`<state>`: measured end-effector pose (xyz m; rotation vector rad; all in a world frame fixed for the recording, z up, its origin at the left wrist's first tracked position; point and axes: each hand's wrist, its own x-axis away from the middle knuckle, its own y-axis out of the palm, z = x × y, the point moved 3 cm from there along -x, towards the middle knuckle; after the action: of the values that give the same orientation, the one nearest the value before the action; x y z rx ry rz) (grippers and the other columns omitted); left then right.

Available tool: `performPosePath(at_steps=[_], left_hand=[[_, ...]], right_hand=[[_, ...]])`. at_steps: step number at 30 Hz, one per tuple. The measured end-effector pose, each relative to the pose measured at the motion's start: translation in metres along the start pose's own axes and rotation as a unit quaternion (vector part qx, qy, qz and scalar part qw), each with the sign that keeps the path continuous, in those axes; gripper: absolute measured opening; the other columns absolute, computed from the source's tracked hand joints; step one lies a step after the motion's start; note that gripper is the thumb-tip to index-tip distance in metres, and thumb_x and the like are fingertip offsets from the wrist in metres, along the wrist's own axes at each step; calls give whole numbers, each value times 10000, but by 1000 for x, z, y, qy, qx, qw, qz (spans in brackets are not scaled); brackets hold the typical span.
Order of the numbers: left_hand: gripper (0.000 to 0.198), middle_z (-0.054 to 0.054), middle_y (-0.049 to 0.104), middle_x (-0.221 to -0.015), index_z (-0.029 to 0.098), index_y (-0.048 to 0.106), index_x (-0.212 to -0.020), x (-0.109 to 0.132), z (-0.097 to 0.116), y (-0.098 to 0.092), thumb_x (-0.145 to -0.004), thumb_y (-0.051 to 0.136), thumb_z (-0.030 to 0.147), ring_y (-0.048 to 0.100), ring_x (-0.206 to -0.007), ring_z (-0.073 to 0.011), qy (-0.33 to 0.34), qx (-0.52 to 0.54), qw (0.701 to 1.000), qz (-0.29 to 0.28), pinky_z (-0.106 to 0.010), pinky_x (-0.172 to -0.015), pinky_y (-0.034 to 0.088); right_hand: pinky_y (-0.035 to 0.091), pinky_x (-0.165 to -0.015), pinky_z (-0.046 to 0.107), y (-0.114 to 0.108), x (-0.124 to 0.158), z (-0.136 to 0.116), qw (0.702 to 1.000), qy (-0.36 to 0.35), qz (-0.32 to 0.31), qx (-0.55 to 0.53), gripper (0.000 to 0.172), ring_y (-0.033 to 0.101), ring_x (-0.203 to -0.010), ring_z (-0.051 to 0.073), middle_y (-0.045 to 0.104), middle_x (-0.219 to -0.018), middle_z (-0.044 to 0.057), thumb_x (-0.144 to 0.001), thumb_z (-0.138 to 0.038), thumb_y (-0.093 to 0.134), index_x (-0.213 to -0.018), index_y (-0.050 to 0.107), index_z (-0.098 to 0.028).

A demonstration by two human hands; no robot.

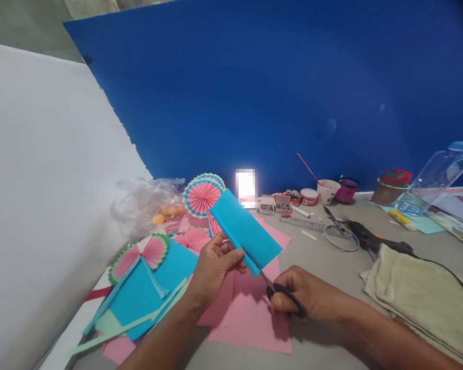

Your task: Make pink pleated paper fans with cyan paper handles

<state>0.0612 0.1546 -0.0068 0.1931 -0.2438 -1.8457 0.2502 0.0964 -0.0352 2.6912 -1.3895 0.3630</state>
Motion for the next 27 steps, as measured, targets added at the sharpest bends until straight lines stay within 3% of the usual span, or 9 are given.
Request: performPosePath(at_steps=[13, 27], left_hand=[[442, 9, 694, -742, 161, 625, -1043, 0, 0, 0, -713, 878, 312, 649, -572, -123, 10, -5, 1000, -10, -257, -565, 544], [418, 12, 697, -740, 158, 597, -1068, 2, -4, 4, -743, 837, 266, 663, -578, -135, -11, -28, 999, -35, -260, -566, 547]], right_hand=[[164, -419, 251, 3, 2, -3, 999, 36, 14, -16, 234, 323, -392, 61, 440, -401, -58, -740, -302, 650, -565, 660, -147], [220, -437, 223, 6, 0, -5, 1000, 4, 11, -25, 290, 376, -452, 70, 600, -508, 5, -778, -346, 646, -586, 696, -135]])
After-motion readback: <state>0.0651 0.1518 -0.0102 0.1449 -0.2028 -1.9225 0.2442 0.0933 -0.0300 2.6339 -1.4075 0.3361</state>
